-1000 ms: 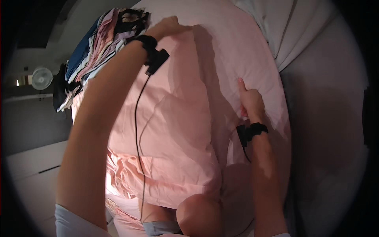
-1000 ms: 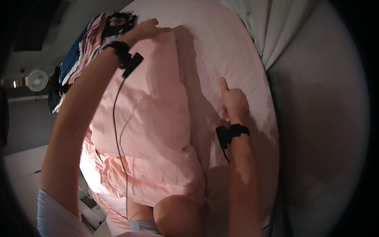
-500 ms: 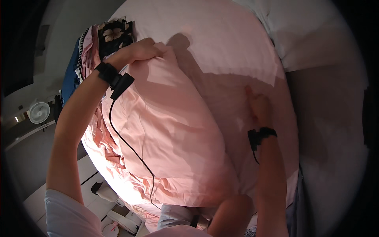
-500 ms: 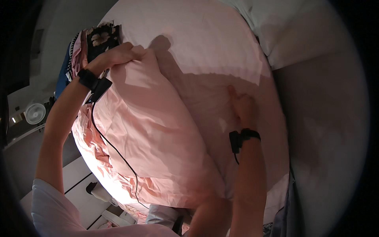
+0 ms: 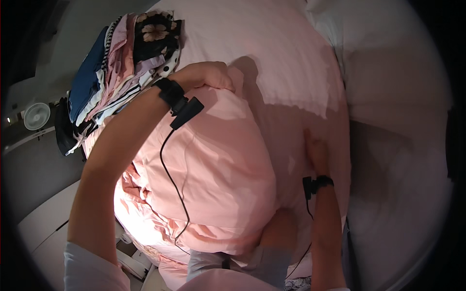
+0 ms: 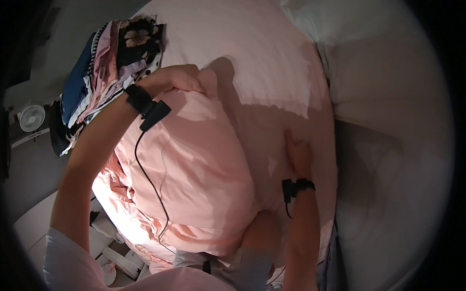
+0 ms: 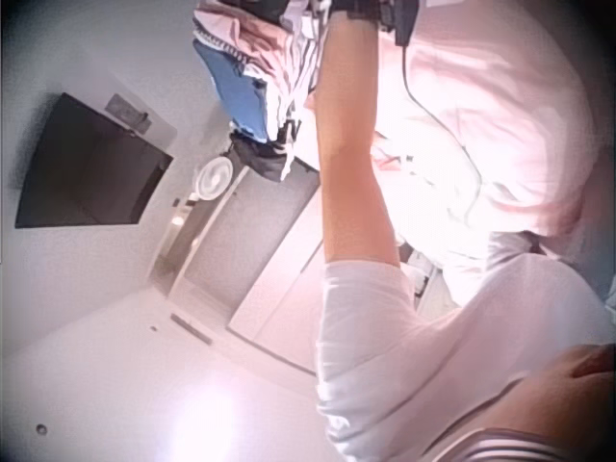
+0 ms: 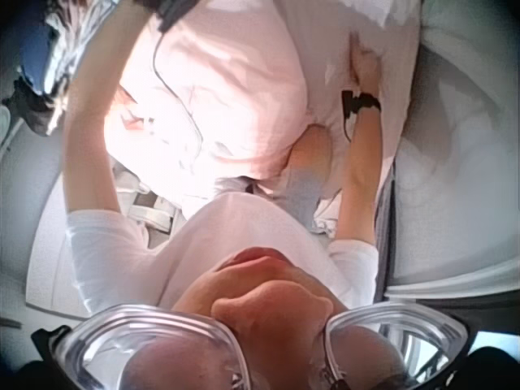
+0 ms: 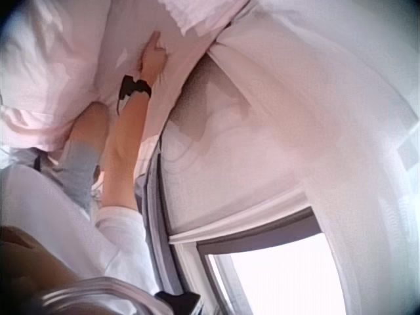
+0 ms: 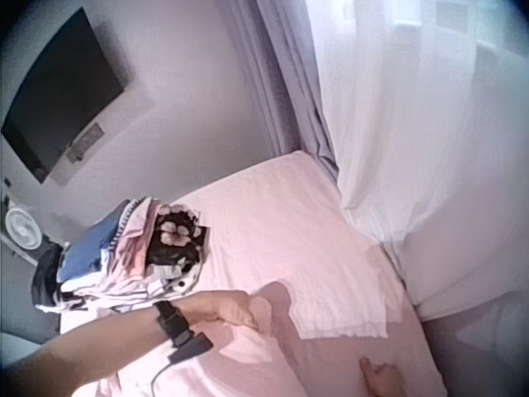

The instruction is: The person folds and adjusts a large pink duvet and two pink pillows on a bed, smoothing the surfaces by hand and arranging them next to a stack of folded laundry.

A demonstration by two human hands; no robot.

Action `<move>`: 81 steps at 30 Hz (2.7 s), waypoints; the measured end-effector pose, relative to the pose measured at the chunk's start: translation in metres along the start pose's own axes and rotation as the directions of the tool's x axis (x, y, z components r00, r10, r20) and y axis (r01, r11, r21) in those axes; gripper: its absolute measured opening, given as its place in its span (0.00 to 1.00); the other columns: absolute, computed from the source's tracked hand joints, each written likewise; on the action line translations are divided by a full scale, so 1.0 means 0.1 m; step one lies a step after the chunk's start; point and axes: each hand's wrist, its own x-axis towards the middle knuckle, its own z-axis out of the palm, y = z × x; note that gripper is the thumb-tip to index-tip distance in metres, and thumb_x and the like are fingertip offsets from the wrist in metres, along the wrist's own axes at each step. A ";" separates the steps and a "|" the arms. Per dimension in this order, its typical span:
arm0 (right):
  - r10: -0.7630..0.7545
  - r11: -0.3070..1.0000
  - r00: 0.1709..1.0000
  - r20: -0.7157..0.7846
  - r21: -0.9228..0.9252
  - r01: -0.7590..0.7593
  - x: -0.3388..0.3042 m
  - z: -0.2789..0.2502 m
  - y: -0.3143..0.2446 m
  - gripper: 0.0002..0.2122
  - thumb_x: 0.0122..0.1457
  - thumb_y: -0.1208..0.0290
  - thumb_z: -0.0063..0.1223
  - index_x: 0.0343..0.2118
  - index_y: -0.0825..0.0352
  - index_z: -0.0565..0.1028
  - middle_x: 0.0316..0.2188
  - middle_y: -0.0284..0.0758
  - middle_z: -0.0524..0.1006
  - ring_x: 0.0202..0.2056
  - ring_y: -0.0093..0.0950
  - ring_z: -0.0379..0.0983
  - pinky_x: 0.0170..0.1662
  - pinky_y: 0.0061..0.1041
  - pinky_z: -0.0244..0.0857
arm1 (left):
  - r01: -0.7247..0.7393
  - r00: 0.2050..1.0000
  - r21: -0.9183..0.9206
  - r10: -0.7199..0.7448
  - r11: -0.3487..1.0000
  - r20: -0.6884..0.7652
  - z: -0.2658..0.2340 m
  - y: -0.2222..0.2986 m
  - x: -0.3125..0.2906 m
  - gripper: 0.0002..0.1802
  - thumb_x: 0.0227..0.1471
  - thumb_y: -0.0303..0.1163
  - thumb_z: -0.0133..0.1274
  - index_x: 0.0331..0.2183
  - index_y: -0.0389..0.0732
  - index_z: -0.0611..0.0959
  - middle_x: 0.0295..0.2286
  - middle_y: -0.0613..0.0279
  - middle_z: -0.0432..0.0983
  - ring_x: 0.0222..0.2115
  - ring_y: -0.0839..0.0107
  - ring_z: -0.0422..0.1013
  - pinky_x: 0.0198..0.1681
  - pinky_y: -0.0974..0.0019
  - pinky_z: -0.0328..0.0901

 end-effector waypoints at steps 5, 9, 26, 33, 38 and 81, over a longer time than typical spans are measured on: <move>-0.094 0.994 0.974 0.206 0.068 0.081 0.12 -0.34 -0.37 0.30 0.63 0.41 0.44 0.42 0.70 0.80 0.36 0.48 0.81 0.39 0.35 0.78 0.44 0.30 0.71 | 0.095 0.891 0.322 0.064 0.942 -0.450 0.19 0.01 -0.26 0.29 0.40 0.52 0.65 0.30 0.32 0.84 0.29 0.47 0.81 0.39 0.53 0.76 0.49 0.52 0.62; -0.853 0.518 0.415 0.317 0.416 0.748 0.70 -0.50 -1.72 0.25 0.53 0.69 0.56 0.56 0.66 0.69 0.49 0.38 0.76 0.40 0.22 0.75 0.41 0.21 0.70 | 0.304 0.777 0.425 0.036 0.852 -0.628 0.47 0.13 -0.50 0.34 0.41 0.55 0.64 0.35 0.31 0.82 0.34 0.47 0.80 0.45 0.52 0.74 0.56 0.50 0.54; -0.696 0.529 0.220 0.684 0.280 0.801 0.57 -0.19 -2.88 0.20 0.47 0.66 0.67 0.44 0.66 0.77 0.29 0.38 0.81 0.23 0.28 0.76 0.27 0.28 0.71 | 0.345 0.784 0.004 -0.286 0.939 -0.551 0.49 0.05 -0.22 0.24 0.39 0.51 0.63 0.31 0.41 0.85 0.24 0.54 0.81 0.27 0.59 0.79 0.31 0.61 0.73; -0.931 0.222 0.096 0.354 0.336 0.916 0.65 0.31 -2.86 0.25 0.45 0.55 0.69 0.46 0.62 0.79 0.25 0.37 0.80 0.23 0.27 0.75 0.24 0.28 0.68 | 0.267 0.503 0.171 0.014 0.949 -0.864 0.84 0.17 -0.34 0.19 0.48 0.31 0.58 0.42 0.37 0.76 0.40 0.44 0.73 0.35 0.54 0.76 0.37 0.55 0.71; -0.733 0.561 0.208 0.648 0.401 0.724 0.69 -0.01 -2.89 0.30 0.44 0.60 0.73 0.51 0.63 0.75 0.28 0.34 0.80 0.17 0.23 0.71 0.20 0.23 0.66 | 0.326 0.118 -0.367 -0.423 0.871 -0.899 1.78 0.84 -0.80 0.54 0.43 0.44 0.66 0.61 0.29 0.56 0.55 0.26 0.53 0.55 0.33 0.55 0.59 0.40 0.53; -0.860 -0.030 0.478 0.178 0.918 -0.395 -0.42 0.92 -1.49 0.42 0.66 0.37 0.29 0.68 0.74 0.47 0.70 0.42 0.46 0.70 0.34 0.43 0.70 0.34 0.36 | -0.111 0.937 0.640 0.295 0.760 -0.187 0.02 -0.24 0.90 0.18 0.56 0.39 0.50 0.39 0.34 0.82 0.33 0.45 0.80 0.33 0.48 0.76 0.38 0.53 0.69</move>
